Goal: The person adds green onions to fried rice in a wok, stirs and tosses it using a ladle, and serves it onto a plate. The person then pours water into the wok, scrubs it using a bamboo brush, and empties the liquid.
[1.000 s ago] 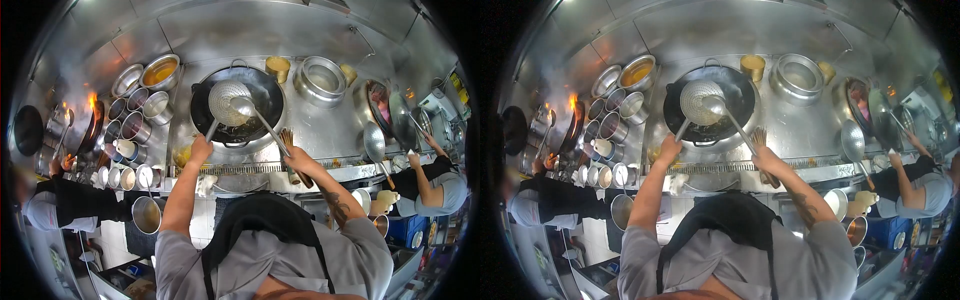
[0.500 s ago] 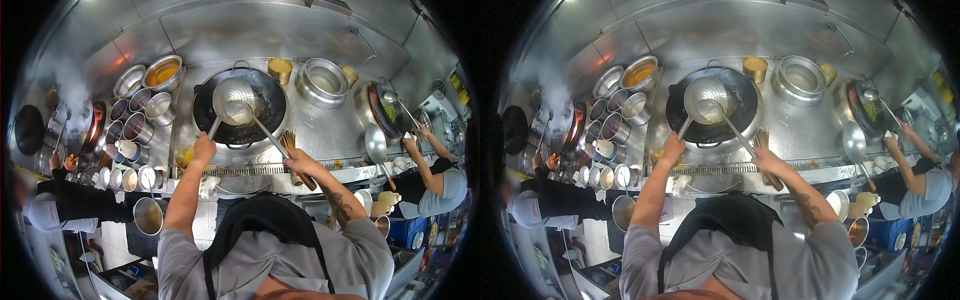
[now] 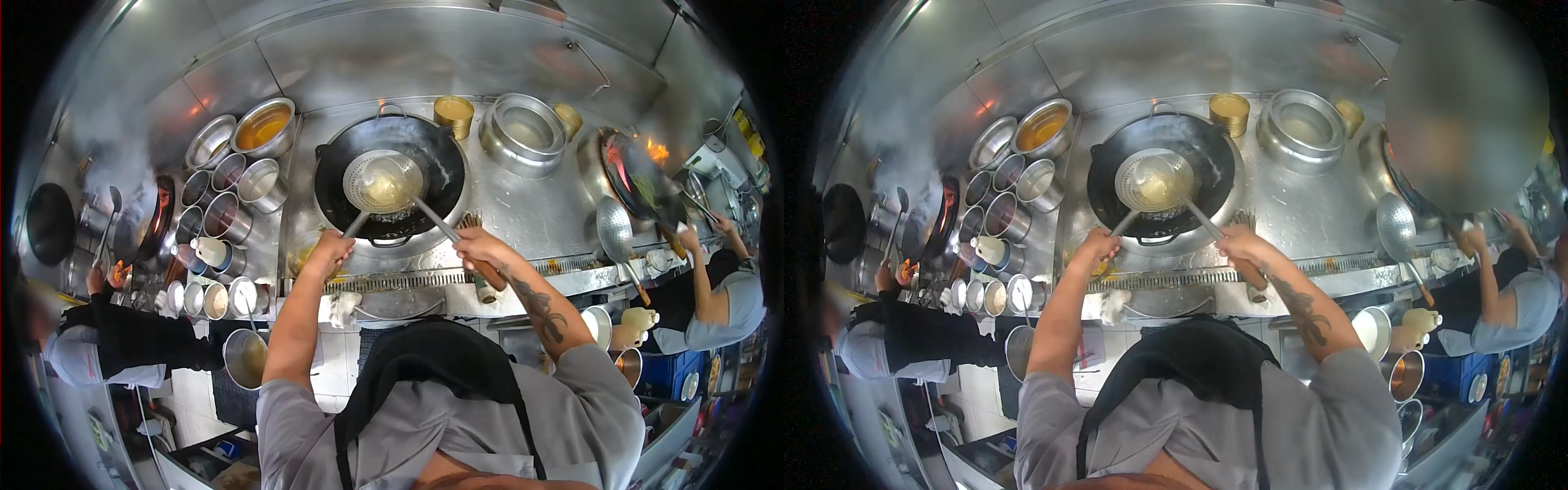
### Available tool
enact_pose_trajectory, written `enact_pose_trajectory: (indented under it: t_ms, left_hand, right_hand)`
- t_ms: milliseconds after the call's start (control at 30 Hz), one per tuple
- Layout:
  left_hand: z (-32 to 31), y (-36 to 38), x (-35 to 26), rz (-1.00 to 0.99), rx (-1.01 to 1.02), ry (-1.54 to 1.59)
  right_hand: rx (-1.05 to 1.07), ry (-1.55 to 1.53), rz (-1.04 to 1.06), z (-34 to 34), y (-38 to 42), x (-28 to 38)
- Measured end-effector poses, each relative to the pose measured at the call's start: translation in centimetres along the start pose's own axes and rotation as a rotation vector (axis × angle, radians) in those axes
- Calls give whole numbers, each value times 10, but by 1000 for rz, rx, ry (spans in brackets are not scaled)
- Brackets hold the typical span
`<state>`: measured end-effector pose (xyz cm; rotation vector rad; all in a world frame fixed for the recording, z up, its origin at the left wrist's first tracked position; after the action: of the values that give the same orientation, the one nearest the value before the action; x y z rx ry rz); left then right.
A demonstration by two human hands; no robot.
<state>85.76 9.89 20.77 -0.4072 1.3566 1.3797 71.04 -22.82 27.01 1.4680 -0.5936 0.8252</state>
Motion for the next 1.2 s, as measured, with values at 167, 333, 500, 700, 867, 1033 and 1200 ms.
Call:
enact_pose_trajectory:
  t_ms: [167,333,500,700,867,1033,1200]
  left_hand:
    - [-6,4,-7,26,38,-28]
    - [-9,-1,-9,59,89,-1]
    - [-7,7,-5,108,106,79]
    - [-15,16,-16,101,115,101]
    - [-7,12,-2,112,135,134]
    - [-5,13,-2,128,147,110]
    - [-6,8,-1,159,173,147]
  right_hand:
    - [-152,203,215,-10,-35,-3]
    - [60,-235,-4,-40,-40,-6]
    - [26,-118,37,-17,-36,-15]
    - [81,-183,10,-55,-31,-4]
    - [133,-305,-149,-21,7,2]
    - [-140,147,149,-21,-32,-15]
    - [-123,415,274,-37,-14,-1]
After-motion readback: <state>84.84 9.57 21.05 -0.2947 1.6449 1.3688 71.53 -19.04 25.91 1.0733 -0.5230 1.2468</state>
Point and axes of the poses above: each hand's wrist, its own y-axis away from the middle knuckle, its own z-axis out of the back of the hand, x = y × z, the point moved 3 cm from there along -y, towards the middle knuckle, and after that the axes turned 7 degrees about -z, right-handed, at the moved point
